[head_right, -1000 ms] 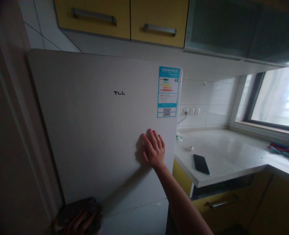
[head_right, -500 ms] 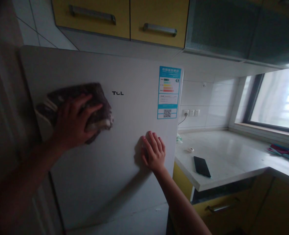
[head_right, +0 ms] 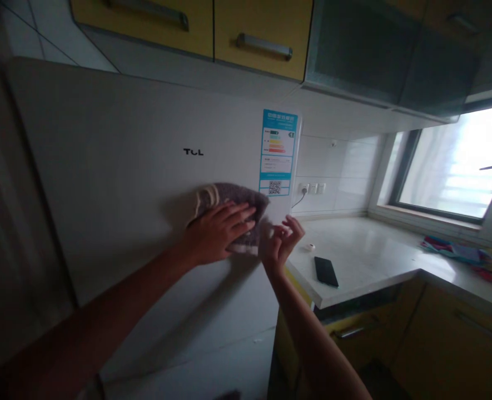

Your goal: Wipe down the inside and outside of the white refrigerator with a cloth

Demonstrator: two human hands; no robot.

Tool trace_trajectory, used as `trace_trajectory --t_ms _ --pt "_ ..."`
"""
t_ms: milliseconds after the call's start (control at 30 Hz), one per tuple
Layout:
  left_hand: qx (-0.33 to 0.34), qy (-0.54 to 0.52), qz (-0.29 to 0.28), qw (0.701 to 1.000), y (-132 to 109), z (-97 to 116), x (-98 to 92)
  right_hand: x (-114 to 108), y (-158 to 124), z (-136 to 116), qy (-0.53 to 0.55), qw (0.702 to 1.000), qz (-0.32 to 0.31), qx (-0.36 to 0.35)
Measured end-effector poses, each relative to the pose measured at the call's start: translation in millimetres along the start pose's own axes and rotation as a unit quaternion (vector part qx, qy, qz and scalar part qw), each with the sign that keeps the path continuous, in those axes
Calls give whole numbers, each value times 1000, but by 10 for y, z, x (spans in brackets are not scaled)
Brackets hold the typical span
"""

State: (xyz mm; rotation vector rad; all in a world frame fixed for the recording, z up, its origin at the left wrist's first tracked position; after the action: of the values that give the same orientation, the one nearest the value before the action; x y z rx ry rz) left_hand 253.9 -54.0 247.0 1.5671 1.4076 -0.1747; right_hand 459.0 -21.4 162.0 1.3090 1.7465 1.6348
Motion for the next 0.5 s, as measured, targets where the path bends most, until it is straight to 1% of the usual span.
trace_trajectory --t_ms 67,100,133,200,233,267,333,400,467,500 --pt "7 -12 -2 1000 -217 299 387 24 375 186 -44 999 17 19" --pt "-1 -14 -1 1000 -333 447 586 62 562 281 -62 997 14 36" --pt "-14 -11 7 1000 -452 598 782 118 731 375 -72 995 3 66" --pt "-35 7 23 999 -699 935 1162 277 961 545 -67 983 -44 165" --pt "-27 23 41 999 -827 1131 1328 363 1013 598 -57 972 -72 216" --pt "-26 31 47 998 -959 1317 1491 441 1032 623 -48 960 -96 259" --pt "-31 44 59 997 -1242 1651 1764 542 1016 607 -45 943 -126 303" --pt "-39 63 70 995 -1552 1907 1960 565 986 553 -59 940 -133 308" --pt "-41 87 65 993 -1868 2076 2077 549 969 506 -67 940 -140 304" --pt "-42 86 48 994 -2017 2124 2108 538 970 484 -66 941 -146 298"
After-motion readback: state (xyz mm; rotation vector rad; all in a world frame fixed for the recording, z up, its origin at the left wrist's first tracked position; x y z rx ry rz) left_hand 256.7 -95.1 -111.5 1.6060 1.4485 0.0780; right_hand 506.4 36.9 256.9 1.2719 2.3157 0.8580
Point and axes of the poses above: each hand's wrist, its own y-axis towards the middle knuckle, its own x-axis out of the palm, z = x × y, the point moved 5 cm from there along y, towards the middle knuckle, and after that the axes turned 6 degrees about -y, right-handed, at the moved point
